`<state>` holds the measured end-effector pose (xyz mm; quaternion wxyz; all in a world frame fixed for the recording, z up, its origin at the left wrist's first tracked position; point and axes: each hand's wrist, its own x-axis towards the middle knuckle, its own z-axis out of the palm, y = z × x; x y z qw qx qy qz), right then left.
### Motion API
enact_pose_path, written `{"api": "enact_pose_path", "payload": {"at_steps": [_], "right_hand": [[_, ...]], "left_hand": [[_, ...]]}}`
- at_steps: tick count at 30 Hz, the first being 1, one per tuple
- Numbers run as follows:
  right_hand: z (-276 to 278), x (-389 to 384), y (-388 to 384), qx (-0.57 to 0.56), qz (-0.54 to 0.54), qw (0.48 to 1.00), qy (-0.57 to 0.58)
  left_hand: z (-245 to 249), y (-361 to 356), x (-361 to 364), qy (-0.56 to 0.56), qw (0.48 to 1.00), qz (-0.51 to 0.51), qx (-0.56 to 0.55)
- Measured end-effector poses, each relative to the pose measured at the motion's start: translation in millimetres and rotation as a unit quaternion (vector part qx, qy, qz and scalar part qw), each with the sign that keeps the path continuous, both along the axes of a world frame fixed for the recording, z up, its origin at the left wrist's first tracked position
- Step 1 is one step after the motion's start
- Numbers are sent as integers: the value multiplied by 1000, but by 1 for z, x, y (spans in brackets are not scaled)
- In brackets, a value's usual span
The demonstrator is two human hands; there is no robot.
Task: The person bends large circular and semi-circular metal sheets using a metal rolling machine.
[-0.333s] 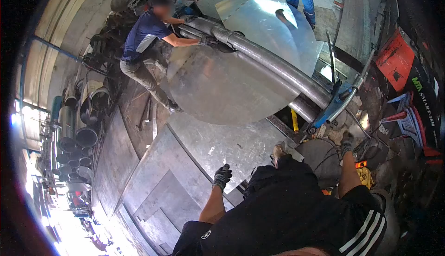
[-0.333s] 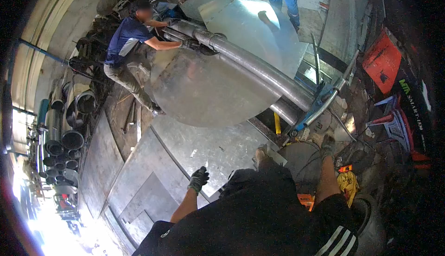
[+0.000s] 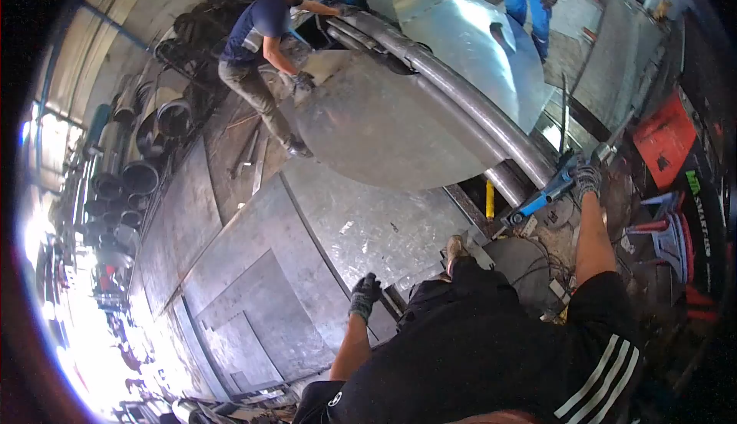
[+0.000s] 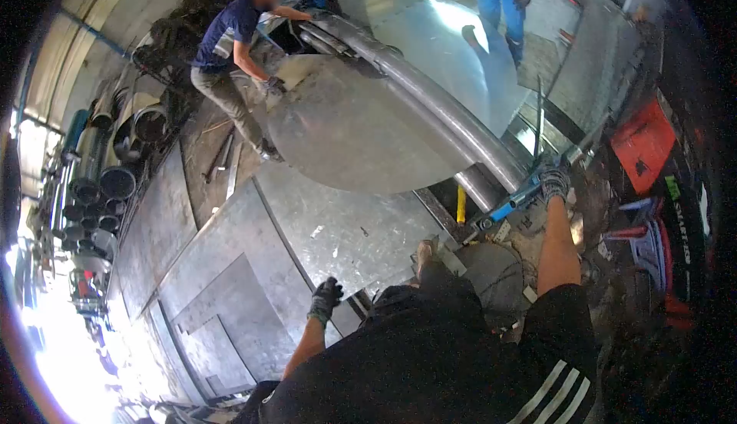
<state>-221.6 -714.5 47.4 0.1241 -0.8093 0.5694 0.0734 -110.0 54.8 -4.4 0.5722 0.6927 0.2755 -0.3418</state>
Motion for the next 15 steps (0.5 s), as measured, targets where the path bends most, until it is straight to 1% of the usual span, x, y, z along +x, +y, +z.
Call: {"api": "enact_pose_path", "payload": {"at_steps": [1, 2, 3, 4, 5, 6, 7, 8, 9, 11, 12, 13, 14, 15], "right_hand": [[-5, 14, -4, -35, 17, 999, 14], [9, 26, 6, -3, -44, 999, -7], [19, 34, 17, 31, -106, 994, -26], [25, 40, 24, 66, -166, 983, -42], [15, 43, 24, 68, -159, 984, -42], [-10, 41, 16, 15, -122, 991, -46], [-29, 37, 8, -40, -85, 994, -50], [-37, 37, 3, -18, -93, 995, -30], [-47, 36, -2, -16, -87, 995, -35], [-77, 28, -17, -78, -11, 996, -50], [-91, 28, -28, -111, 25, 992, -59], [-109, 31, -45, -110, 26, 992, -63], [-129, 36, -63, -90, 122, 982, 110], [-94, 32, -40, -78, 92, 990, 68]], "left_hand": [[-28, 29, -13, -5, 993, -116, 37], [-30, 37, -31, 23, 991, -93, 88], [-5, 35, -50, 48, 993, -67, 86], [8, 42, -64, 51, 994, -65, 75], [20, 47, -77, 56, 994, -63, 64], [29, 50, -92, 59, 995, -55, 66], [38, 49, -102, 49, 996, -23, 77], [47, 46, -108, 35, 995, 10, 87], [56, 44, -112, 31, 995, 17, 89], [70, 42, -116, -11, 998, 57, 17], [65, 47, -113, -17, 998, 59, 18], [50, 58, -110, -48, 998, 26, 17], [40, 61, -110, -77, 997, -8, 16], [53, 51, -108, -79, 997, -8, 15]]}}
